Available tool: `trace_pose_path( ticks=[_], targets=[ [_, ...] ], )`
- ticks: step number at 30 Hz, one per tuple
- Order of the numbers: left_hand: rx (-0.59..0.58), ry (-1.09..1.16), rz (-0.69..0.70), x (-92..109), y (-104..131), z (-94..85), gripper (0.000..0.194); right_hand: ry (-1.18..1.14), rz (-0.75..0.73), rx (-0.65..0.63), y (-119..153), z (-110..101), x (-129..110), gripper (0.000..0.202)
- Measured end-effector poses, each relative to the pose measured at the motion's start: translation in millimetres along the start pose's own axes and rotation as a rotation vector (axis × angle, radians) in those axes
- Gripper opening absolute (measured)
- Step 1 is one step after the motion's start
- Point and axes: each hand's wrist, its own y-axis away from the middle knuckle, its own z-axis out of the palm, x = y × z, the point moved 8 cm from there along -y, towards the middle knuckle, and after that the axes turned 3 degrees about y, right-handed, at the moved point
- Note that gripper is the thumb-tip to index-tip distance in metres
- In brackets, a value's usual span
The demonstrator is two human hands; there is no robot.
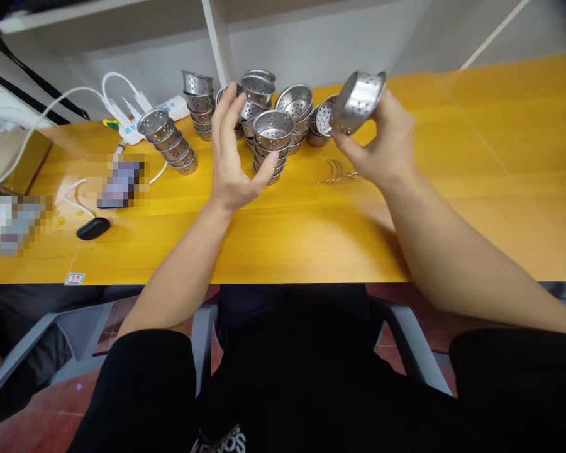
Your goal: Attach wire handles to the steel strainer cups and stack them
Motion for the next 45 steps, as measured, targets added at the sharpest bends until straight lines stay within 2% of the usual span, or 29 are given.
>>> trace_pose_path(
  ticks=[3, 5, 7, 9, 11, 14, 18, 22, 26, 30, 37, 40, 45],
  targets=[
    [-0.043, 0.012, 0.047, 36.2, -3.2, -1.2, 0.11, 0.028, -0.092, -0.1, 9.8, 2.8, -30.5, 0.045],
    [-0.127, -0.007, 0.062, 53.8, -2.0, 7.5, 0.121, 0.038, -0.158, -0.207, 18.4, 12.0, -49.0, 0.046],
    [-0.218, -0.019, 0.076, 64.6, 0.7, 19.3, 0.135, 0.045, -0.244, -0.26, 26.2, 18.7, -67.2, 0.044],
    [-0.298, -0.032, 0.083, 68.8, 3.8, 30.0, 0.14, 0.053, -0.297, -0.278, 31.4, 23.5, -79.7, 0.043],
    [-0.349, -0.054, 0.091, 68.8, 6.6, 36.1, 0.134, 0.054, -0.303, -0.305, 33.6, 28.5, -84.0, 0.047],
    [-0.368, -0.07, 0.108, 67.2, 9.3, 35.2, 0.119, 0.016, -0.3, -0.35, 33.5, 31.8, -84.3, 0.05],
    [-0.371, -0.05, 0.07, 64.0, 9.7, 26.7, 0.109, -0.118, -0.336, -0.371, 29.6, 20.6, -95.0, 0.034],
    [-0.358, 0.051, 0.032, 65.1, 4.6, 18.0, 0.108, -0.258, -0.256, -0.387, 23.8, 8.9, -103.5, 0.034],
    [-0.342, 0.139, -0.028, 62.6, -0.3, 13.6, 0.11, -0.398, -0.196, -0.413, 23.3, 10.5, -102.2, 0.043],
    [-0.364, 0.117, -0.058, 60.0, 0.5, 15.7, 0.111, -0.401, -0.152, -0.408, 24.2, 14.9, -96.5, 0.053],
    [-0.362, 0.127, -0.049, 58.9, 2.5, 13.7, 0.111, -0.466, -0.165, -0.368, 26.4, 16.1, -103.0, 0.039],
    [-0.354, 0.114, -0.001, 59.9, 3.1, 13.4, 0.108, -0.474, -0.147, -0.355, 27.4, 19.3, -101.0, 0.042],
    [-0.349, 0.101, -0.051, 57.0, 3.6, 14.1, 0.111, -0.544, -0.093, -0.338, 28.5, 25.4, -95.0, 0.048]
  ],
)
